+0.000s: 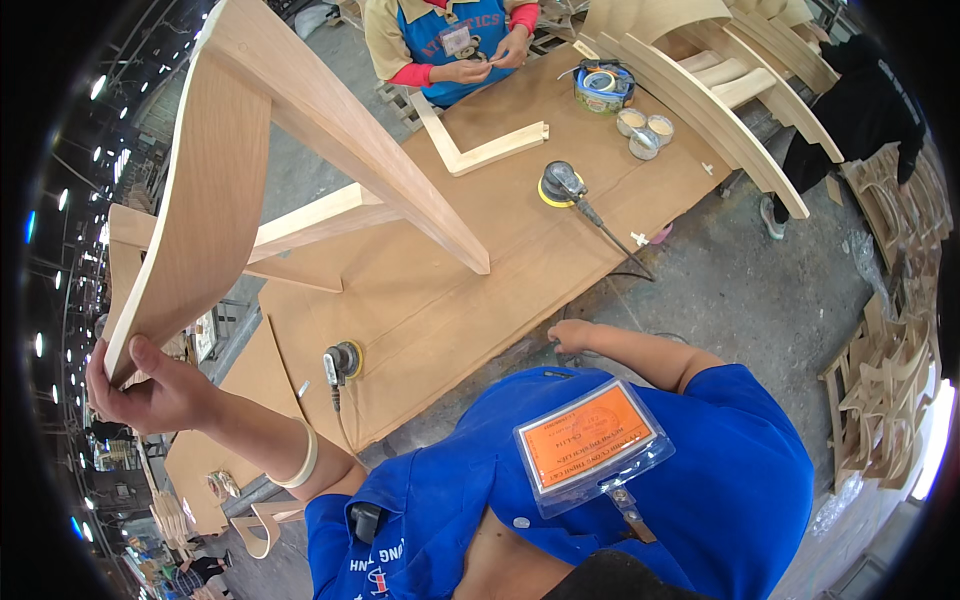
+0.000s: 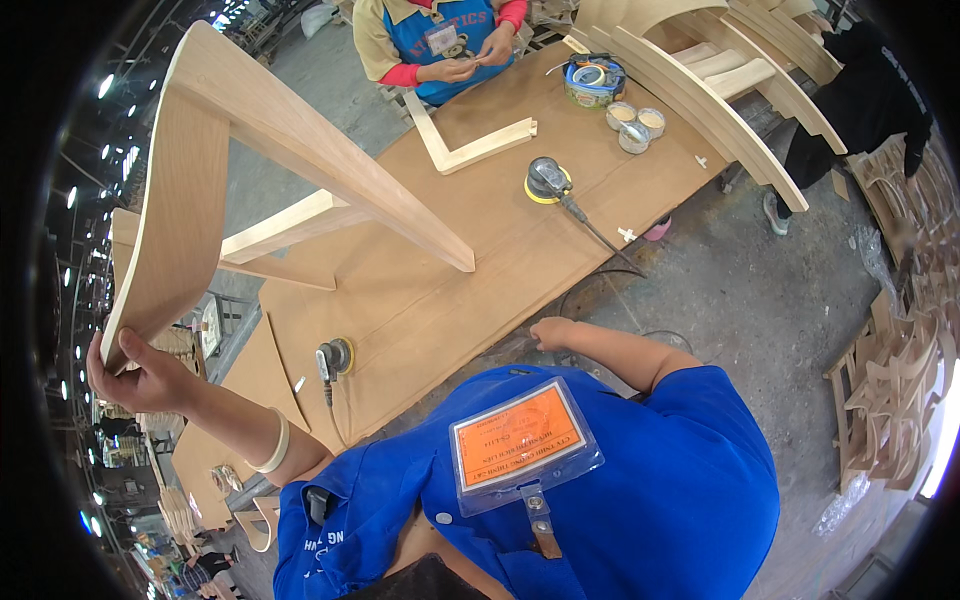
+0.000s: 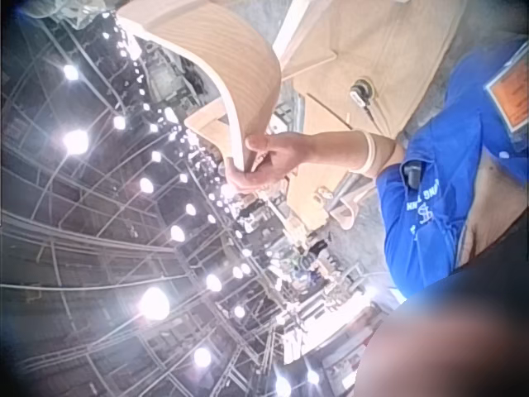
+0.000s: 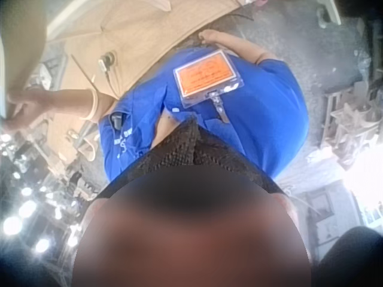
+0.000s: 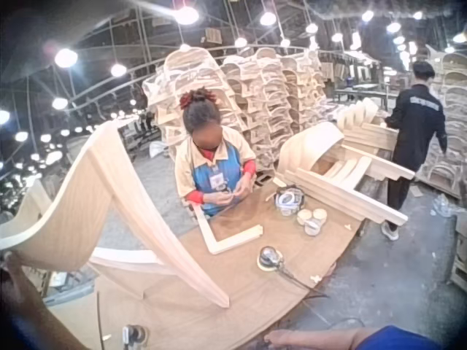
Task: The person uses an orbital sander to smooth the surfaces of a wooden chair frame. They reposition the chair multiple times to access different sides and edges, then place the finished frame aside.
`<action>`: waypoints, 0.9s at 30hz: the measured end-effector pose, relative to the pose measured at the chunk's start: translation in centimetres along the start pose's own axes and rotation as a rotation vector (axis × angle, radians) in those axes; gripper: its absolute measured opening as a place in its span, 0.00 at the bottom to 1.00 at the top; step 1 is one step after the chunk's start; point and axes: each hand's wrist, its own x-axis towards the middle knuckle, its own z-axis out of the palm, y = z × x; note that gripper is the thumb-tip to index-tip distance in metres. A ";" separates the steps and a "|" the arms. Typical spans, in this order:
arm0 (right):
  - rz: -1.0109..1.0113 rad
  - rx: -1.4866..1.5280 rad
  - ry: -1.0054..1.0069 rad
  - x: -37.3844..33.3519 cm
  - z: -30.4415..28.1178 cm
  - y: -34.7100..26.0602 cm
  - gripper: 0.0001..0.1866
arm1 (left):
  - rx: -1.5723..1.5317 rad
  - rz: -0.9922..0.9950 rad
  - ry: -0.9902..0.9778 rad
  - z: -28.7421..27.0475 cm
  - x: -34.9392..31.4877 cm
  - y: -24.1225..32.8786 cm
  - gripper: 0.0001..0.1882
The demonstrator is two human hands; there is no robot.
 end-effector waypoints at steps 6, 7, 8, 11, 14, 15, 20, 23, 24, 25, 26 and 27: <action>0.008 0.030 0.022 0.0 0.4 0.2 0.16 | -0.027 -0.014 0.011 -0.1 -0.1 0.1 0.18; 0.002 0.029 0.027 0.0 0.5 0.2 0.15 | -0.023 -0.002 0.014 -0.2 -0.1 0.1 0.18; 0.002 0.024 0.023 0.0 0.5 0.2 0.15 | -0.039 -0.006 0.016 -0.3 -0.1 0.1 0.18; 0.000 0.021 -0.004 -0.1 0.4 0.2 0.16 | -0.070 -0.060 -0.007 -0.6 -0.2 0.2 0.24; 0.021 0.032 -0.021 -0.2 0.3 0.0 0.16 | -0.063 -0.073 0.019 -0.6 -0.2 0.2 0.18; 0.020 0.038 -0.017 -0.2 0.2 -0.1 0.17 | -0.047 -0.068 0.021 -0.6 -0.3 0.2 0.18; 0.046 0.053 -0.044 -0.5 0.2 -0.4 0.17 | -0.057 -0.125 0.026 -0.4 -0.1 0.3 0.18; 0.035 0.043 -0.026 -0.8 0.3 -0.5 0.17 | -0.041 -0.119 0.037 -0.2 0.1 0.4 0.19; 0.035 0.045 -0.017 -0.9 0.3 -0.6 0.17 | -0.038 -0.118 0.031 -0.1 0.1 0.4 0.19; 0.040 0.043 -0.016 -1.0 0.3 -0.6 0.17 | -0.053 -0.120 0.033 0.0 0.1 0.4 0.19; 0.050 0.036 -0.018 -1.1 0.2 -0.6 0.17 | -0.086 -0.130 0.034 0.1 0.2 0.4 0.19; 0.045 0.043 -0.018 -1.2 0.2 -0.7 0.17 | -0.068 -0.133 0.029 0.2 0.2 0.4 0.19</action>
